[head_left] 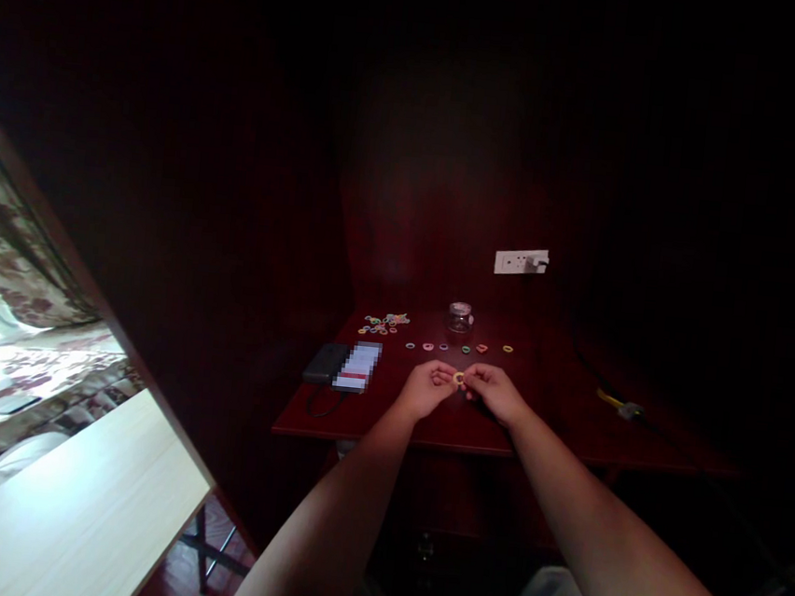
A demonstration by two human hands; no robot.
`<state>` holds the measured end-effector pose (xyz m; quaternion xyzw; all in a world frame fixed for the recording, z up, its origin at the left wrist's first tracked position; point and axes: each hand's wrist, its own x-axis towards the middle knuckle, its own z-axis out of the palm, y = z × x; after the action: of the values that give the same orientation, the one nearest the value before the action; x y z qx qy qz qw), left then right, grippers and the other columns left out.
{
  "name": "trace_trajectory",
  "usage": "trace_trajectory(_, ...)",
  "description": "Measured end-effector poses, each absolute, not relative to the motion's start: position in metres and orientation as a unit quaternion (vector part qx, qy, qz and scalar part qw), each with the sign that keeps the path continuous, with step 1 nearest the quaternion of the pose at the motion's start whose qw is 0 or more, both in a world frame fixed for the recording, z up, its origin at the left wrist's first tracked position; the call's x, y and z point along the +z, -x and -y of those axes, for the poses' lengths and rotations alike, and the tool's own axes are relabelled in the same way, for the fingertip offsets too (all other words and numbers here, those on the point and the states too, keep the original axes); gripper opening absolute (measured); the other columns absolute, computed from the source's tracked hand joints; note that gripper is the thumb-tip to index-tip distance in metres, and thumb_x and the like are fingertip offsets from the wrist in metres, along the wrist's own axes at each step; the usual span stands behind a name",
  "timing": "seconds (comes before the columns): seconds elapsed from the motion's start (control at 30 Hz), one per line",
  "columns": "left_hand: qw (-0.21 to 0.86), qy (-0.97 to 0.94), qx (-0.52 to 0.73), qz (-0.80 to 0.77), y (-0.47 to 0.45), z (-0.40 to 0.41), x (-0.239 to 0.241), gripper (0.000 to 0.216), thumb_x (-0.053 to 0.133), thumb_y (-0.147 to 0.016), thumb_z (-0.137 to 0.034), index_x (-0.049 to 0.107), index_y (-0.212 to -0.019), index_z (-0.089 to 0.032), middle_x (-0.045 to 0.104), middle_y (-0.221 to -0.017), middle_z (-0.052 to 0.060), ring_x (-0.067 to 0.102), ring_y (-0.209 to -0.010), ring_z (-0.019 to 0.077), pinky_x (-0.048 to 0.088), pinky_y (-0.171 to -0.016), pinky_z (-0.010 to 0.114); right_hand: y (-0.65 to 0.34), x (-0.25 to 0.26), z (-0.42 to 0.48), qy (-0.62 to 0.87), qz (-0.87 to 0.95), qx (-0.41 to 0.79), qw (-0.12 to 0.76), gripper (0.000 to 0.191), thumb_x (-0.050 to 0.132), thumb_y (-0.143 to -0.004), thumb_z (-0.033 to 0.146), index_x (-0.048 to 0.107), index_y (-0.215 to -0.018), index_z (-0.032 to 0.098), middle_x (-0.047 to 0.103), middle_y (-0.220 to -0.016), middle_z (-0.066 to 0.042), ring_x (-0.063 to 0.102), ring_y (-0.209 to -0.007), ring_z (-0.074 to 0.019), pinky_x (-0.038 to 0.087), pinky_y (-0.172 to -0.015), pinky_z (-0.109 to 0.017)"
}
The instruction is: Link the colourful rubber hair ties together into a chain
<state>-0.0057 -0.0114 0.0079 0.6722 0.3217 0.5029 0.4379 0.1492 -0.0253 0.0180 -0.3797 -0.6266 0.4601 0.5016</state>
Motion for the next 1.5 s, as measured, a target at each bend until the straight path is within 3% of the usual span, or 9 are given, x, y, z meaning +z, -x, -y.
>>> trace_trajectory(0.33, 0.463, -0.651, 0.518, -0.305, 0.006, 0.01, 0.01, 0.022, 0.067, -0.065, -0.023, 0.059, -0.081, -0.01, 0.066, -0.076, 0.008, 0.062, -0.068, 0.013, 0.047, -0.065, 0.024, -0.15, 0.015, 0.022, 0.384, 0.627, 0.456, 0.501, 0.022, 0.059, -0.069, 0.035, 0.057, -0.063, 0.014, 0.059, -0.059, 0.0, 0.046, -0.045, -0.007, 0.034, -0.046, -0.02)
trace_trajectory(0.57, 0.456, -0.64, 0.526, -0.325, 0.006, 0.011, 0.012, 0.023, 0.068, -0.064, -0.021, 0.059, -0.082, -0.011, 0.065, -0.074, 0.006, 0.059, -0.065, 0.0116, 0.045, -0.062, 0.023, -0.148, 0.016, 0.024, 0.355, 0.61, 0.464, 0.535, 0.024, 0.065, -0.064, 0.031, 0.058, -0.081, 0.016, 0.06, -0.066, 0.001, 0.049, -0.048, -0.0076, 0.039, -0.047, -0.021)
trace_trajectory(0.8, 0.431, -0.65, 0.529, -0.334, 0.007, 0.005, 0.006, 0.022, 0.067, -0.066, -0.022, 0.058, -0.083, -0.011, 0.064, -0.075, 0.006, 0.059, -0.067, 0.0114, 0.045, -0.064, 0.023, -0.148, 0.013, 0.021, 0.339, 0.614, 0.474, 0.532, 0.028, 0.068, -0.061, 0.03, 0.06, -0.084, 0.015, 0.061, -0.071, -0.001, 0.052, -0.054, -0.0089, 0.042, -0.05, -0.022)
trace_trajectory(1.5, 0.415, -0.672, 0.518, -0.33, 0.007, 0.008, 0.008, 0.024, 0.065, -0.066, -0.019, 0.061, -0.089, -0.011, 0.063, -0.08, 0.007, 0.058, -0.07, 0.0115, 0.046, -0.065, 0.022, -0.151, 0.006, 0.016, 0.392, 0.65, 0.419, 0.499, 0.029, 0.065, -0.065, 0.036, 0.065, -0.083, 0.012, 0.059, -0.058, 0.0, 0.046, -0.047, -0.0088, 0.035, -0.047, -0.022)
